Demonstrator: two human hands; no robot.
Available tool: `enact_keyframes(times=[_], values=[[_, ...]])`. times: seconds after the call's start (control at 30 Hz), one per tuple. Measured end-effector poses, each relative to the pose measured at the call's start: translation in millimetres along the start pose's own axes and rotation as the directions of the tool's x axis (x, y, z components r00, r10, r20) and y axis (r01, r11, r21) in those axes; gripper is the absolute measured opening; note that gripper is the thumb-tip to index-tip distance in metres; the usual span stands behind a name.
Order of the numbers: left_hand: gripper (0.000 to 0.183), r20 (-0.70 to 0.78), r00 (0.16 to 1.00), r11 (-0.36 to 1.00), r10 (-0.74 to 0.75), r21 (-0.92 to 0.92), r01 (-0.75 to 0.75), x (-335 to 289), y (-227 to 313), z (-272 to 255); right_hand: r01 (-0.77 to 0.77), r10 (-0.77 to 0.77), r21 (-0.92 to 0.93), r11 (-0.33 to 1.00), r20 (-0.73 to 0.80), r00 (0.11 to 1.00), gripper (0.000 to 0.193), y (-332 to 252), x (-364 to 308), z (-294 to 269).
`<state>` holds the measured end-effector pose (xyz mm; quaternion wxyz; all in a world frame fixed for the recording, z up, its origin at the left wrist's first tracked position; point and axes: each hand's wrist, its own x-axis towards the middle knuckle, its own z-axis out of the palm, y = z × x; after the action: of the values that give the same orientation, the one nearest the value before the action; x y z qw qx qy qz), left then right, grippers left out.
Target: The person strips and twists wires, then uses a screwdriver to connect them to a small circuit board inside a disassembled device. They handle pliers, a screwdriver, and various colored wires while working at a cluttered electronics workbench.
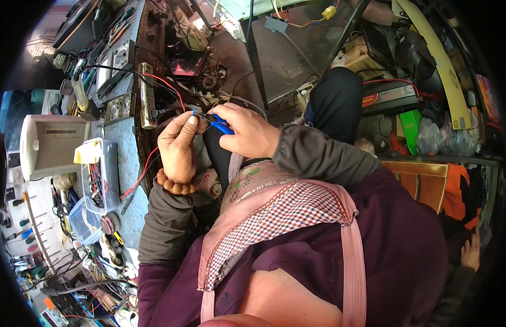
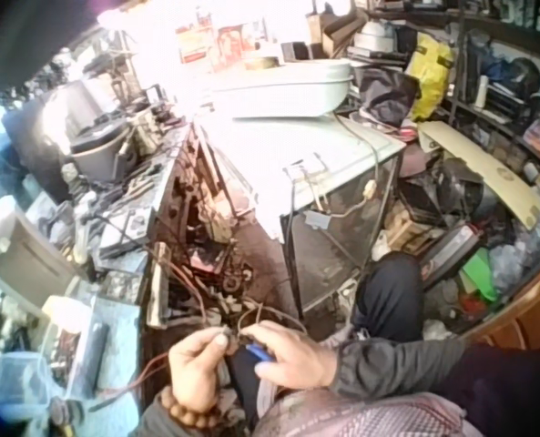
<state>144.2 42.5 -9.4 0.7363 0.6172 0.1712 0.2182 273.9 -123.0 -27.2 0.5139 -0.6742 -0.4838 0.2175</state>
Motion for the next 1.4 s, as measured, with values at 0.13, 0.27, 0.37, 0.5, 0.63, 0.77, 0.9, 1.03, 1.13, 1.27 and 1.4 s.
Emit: enact_keyframes(times=[0.13,0.27,0.37,0.5,0.63,0.77,0.9,1.03,1.13,1.27,1.4], values=[[0.02,-0.019,0.999,0.999,-0.039,0.008,0.039,-2,1,2,-0.006,0.006,0.0,1.0,0.01,1.0,0.062,-2,2,-1],[0.02,-0.033,0.998,0.998,-0.047,0.04,0.048,-3,0,4,-0.003,0.003,-0.019,1.0,-0.021,1.0,0.05,-4,4,0],[0.016,0.029,0.997,0.991,-0.075,0.111,0.071,-3,3,2,-0.152,0.149,0.04,0.988,0.067,0.987,0.033,-20,7,-10],[0.017,0.215,0.967,0.981,-0.134,0.17,0.098,-7,19,11,-0.27,0.18,0.342,0.9,0.271,0.945,0.023,-12,6,-16],[0.048,0.248,0.965,0.916,-0.078,0.4,-0.029,-5,11,4,-0.432,0.22,0.562,0.705,0.406,0.887,0.023,-12,-2,-13],[0.049,0.213,0.976,0.98,0.047,0.178,-0.086,-12,0,16,-0.367,0.211,0.645,0.67,0.308,0.928,0.022,-19,-7,-6],[0.053,-0.052,0.998,0.949,-0.028,0.313,0.042,-13,-11,25,-0.228,0.393,0.901,0.368,0.071,0.917,0.017,-7,-8,3],[0.051,0.031,0.994,0.983,-0.101,0.159,0.095,-17,-18,29,0.009,0.331,0.862,0.508,-0.204,0.921,0.026,-15,4,-21],[0.05,0.078,0.993,0.988,-0.084,0.133,0.073,-11,-14,24,-0.095,0.4,0.863,0.497,-0.131,0.907,0.026,-7,-3,-20],[0.047,0.089,0.993,0.995,-0.08,0.069,0.074,-8,-11,19,-0.21,0.455,0.85,0.483,-0.039,0.89,0.024,4,-5,-13],[0.032,0.134,0.986,0.995,-0.094,0.041,0.089,-10,-10,16,-0.245,0.458,0.843,0.479,-0.002,0.889,0.027,10,-3,-11]])
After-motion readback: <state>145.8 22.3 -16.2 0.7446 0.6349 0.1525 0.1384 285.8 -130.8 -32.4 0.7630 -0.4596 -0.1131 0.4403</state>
